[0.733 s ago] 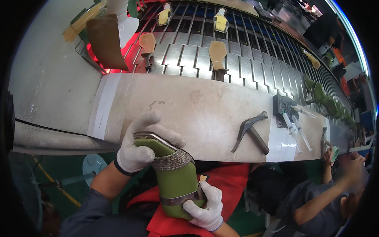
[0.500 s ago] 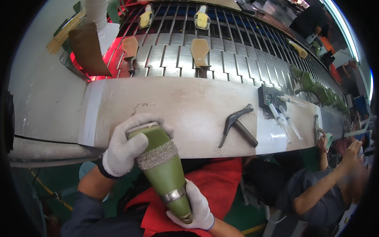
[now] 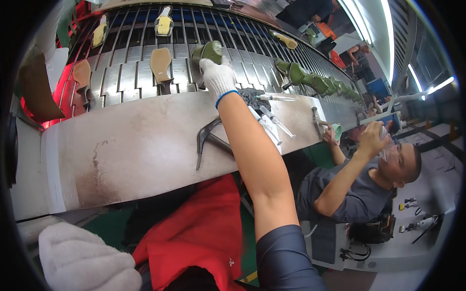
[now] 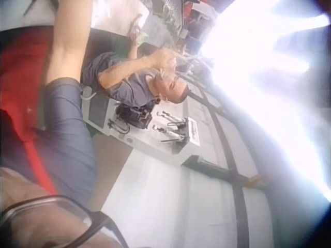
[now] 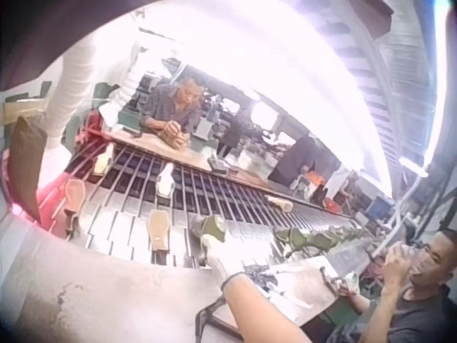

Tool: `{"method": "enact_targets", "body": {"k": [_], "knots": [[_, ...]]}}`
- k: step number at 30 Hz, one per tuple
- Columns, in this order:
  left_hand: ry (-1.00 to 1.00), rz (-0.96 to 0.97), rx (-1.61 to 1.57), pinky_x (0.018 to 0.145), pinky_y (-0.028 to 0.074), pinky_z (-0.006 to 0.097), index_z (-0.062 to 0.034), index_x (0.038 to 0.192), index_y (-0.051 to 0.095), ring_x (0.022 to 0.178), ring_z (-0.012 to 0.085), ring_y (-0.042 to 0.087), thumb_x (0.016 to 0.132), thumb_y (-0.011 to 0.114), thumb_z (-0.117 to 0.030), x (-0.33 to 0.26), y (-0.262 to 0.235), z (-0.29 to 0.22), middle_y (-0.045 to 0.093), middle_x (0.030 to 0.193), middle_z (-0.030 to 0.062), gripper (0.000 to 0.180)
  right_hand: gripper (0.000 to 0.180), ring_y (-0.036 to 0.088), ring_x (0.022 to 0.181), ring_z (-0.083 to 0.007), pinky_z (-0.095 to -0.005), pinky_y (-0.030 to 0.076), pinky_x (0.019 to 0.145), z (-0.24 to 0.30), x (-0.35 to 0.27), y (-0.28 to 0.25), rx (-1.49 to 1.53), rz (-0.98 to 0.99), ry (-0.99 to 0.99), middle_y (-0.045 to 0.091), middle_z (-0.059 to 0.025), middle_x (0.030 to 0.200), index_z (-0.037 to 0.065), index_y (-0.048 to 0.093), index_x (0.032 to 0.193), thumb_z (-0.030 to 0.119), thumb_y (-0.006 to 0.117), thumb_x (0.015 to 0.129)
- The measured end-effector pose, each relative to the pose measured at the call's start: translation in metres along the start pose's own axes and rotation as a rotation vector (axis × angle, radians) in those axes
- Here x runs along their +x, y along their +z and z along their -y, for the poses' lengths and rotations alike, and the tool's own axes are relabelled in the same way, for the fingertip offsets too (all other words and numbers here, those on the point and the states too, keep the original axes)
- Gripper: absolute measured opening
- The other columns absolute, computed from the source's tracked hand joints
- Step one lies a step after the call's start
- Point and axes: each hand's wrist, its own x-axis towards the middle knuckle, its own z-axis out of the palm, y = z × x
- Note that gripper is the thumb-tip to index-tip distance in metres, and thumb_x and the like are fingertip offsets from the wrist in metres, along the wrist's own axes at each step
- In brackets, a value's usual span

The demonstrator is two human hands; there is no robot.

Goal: The person takes shoes and soles from a conveyor, attaches and presses the soles onto the shoes by hand, taps the edges with a hammer, and places the assembled shoes back onto the conveyor.

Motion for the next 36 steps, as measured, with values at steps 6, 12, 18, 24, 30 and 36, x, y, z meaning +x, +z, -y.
{"method": "enact_targets", "body": {"k": [6,12,18,24,30,36], "knots": [[-0.102,0.163,0.094,0.06,0.056,0.035,0.0013,0.107,0.08,0.07,0.0239,0.07,0.104,0.073,-0.027,-0.008,-0.009,0.011,0.078,0.095,0.0154,0.029,0.05,0.069,0.129,-0.04,-0.0437,0.054,0.111,0.002,-0.045,0.027,-0.45,-0.401,-0.349,0.068,-0.0298,0.143,0.005,0.072,0.138,0.023,0.074,0.092],[-0.347,0.315,0.133,0.059,0.056,0.04,-0.0092,0.105,0.077,0.065,0.0272,0.073,0.089,0.087,-0.031,-0.053,0.062,0.087,0.072,0.077,0.0072,0.029,0.045,0.077,0.1,-0.036,-0.0441,0.061,0.095,0.006,-0.09,0.037,-0.69,0.318,-0.603,0.077,-0.0205,0.111,0.005,0.07,0.143,0.014,0.069,0.099],[-0.501,0.152,0.127,0.063,0.057,0.042,-0.0069,0.106,0.077,0.067,0.0301,0.073,0.088,0.087,-0.025,-0.122,0.091,0.12,0.072,0.077,0.0092,0.027,0.067,0.076,0.111,-0.0351,-0.0474,0.059,0.101,0.0,-0.088,0.048,-0.551,0.303,-0.465,0.075,-0.0215,0.123,0.011,0.052,0.162,0.026,0.072,0.1],[-0.486,0.23,0.266,0.056,0.055,0.041,-0.0069,0.105,0.078,0.061,0.0295,0.07,0.084,0.09,-0.024,-0.111,0.096,0.114,0.067,0.07,0.0087,0.03,0.047,0.077,0.111,-0.0367,-0.0504,0.06,0.098,0.016,-0.069,0.067,-0.857,0.418,-0.322,0.081,-0.0174,0.118,0.016,0.069,0.143,0.038,0.067,0.101],[-0.88,0.12,0.063,0.068,0.061,0.033,-0.001,0.118,0.082,0.069,0.018,0.073,0.091,0.084,-0.019,-0.081,0.085,0.142,0.076,0.082,0.0099,0.032,0.038,0.077,0.115,-0.0352,-0.0498,0.06,0.1,0.014,-0.043,0.077,-0.851,0.388,-0.172,0.081,-0.0169,0.118,0.012,0.076,0.124,0.04,0.067,0.1],[-0.948,-0.032,0.251,0.093,0.061,0.037,0.0043,0.148,0.061,0.106,0.0223,0.075,0.096,0.079,-0.024,0.019,0.084,0.345,0.077,0.123,0.0185,0.062,0.043,0.076,0.111,-0.0381,-0.0477,0.058,0.101,0.008,-0.043,0.051,-0.18,0.097,-0.246,0.08,-0.0199,0.113,0.006,0.072,0.127,0.037,0.073,0.097]]}}
